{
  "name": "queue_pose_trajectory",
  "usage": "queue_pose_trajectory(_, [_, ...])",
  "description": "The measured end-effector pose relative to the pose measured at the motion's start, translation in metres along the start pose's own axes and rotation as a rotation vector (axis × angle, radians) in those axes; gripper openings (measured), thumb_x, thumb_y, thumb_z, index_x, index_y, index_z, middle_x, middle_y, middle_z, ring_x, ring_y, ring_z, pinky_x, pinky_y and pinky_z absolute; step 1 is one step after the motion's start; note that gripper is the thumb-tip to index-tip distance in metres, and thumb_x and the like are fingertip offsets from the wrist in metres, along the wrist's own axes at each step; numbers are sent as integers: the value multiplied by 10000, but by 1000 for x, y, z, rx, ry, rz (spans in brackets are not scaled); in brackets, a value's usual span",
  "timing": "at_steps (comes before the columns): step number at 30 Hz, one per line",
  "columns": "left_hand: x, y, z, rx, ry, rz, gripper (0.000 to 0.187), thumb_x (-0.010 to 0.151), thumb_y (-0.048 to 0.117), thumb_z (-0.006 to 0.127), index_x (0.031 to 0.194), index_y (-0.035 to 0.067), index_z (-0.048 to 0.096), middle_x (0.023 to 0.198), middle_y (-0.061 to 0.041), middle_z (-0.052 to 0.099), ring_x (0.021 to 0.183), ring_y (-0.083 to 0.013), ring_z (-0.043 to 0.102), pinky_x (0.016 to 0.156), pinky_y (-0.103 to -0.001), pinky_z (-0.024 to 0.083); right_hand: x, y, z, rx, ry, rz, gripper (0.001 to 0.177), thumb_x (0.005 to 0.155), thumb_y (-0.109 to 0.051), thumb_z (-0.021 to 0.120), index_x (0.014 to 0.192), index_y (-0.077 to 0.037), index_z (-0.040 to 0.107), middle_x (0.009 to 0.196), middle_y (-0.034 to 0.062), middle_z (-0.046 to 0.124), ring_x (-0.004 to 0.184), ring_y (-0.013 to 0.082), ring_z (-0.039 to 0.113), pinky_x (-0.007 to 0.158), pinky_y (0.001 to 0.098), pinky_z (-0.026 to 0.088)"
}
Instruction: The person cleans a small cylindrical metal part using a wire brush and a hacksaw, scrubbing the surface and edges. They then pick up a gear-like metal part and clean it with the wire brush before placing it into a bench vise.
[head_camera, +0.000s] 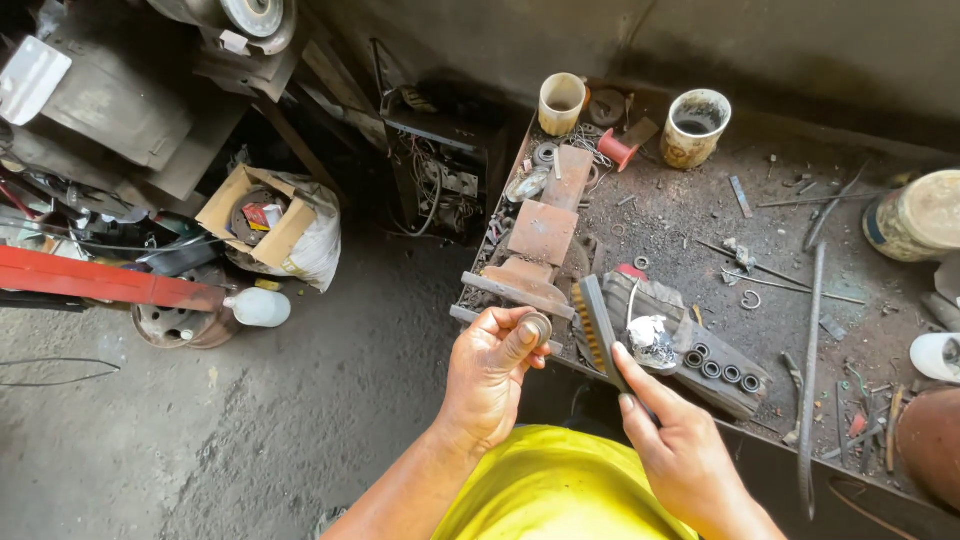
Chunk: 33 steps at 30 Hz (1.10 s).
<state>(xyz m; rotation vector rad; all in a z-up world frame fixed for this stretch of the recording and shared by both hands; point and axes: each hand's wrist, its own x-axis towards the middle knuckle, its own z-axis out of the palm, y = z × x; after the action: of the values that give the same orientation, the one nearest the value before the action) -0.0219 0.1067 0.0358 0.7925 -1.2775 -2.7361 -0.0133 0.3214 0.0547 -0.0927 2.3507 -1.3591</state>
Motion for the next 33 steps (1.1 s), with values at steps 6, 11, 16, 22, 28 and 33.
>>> queue_pose_trajectory(6, [4,-13,1,-3,-6,61,370,786,138,850,1053,-23,652,855,-132,714,714,-184,644,646,-298,493,-17,20,13,-141,-43,-290,565,943,-210,591,1504,-170,538,1062,-7,767,871,96,710,874,219,500])
queue_pose_trajectory(11, [-11,-16,-4,183,-58,-45,395,718,69,877,1055,9,679,937,-110,748,802,-138,653,738,-269,534,28,-12,13,-77,36,-259,554,948,-193,564,1500,-162,538,1169,10,768,954,116,690,885,265,493])
queue_pose_trajectory(16, [3,-16,-16,144,-50,-37,427,752,101,843,1125,-29,680,923,-147,732,715,-211,674,639,-288,498,2,58,24,-226,348,-1,693,863,-358,696,1502,-168,506,1359,69,694,1241,264,657,994,358,488])
queue_pose_trajectory(22, [14,13,-27,78,39,12,435,858,191,759,1218,-33,660,949,-169,716,733,-232,651,651,-273,496,-12,182,32,-319,574,312,365,898,-311,712,1226,-161,658,1050,35,647,921,267,654,780,467,517])
queue_pose_trajectory(28, [12,26,-21,156,77,36,503,888,312,715,1236,-44,642,947,-166,694,698,-208,613,591,-271,458,16,177,43,-323,707,121,373,955,-250,638,1285,-83,592,1106,126,616,961,339,645,791,515,534])
queue_pose_trajectory(33, [8,20,-23,148,75,33,541,871,312,729,1270,-42,640,945,-151,678,710,-222,625,634,-296,489,34,173,42,-455,481,243,382,968,-291,606,1303,-108,591,1167,105,618,1101,334,616,843,533,551])
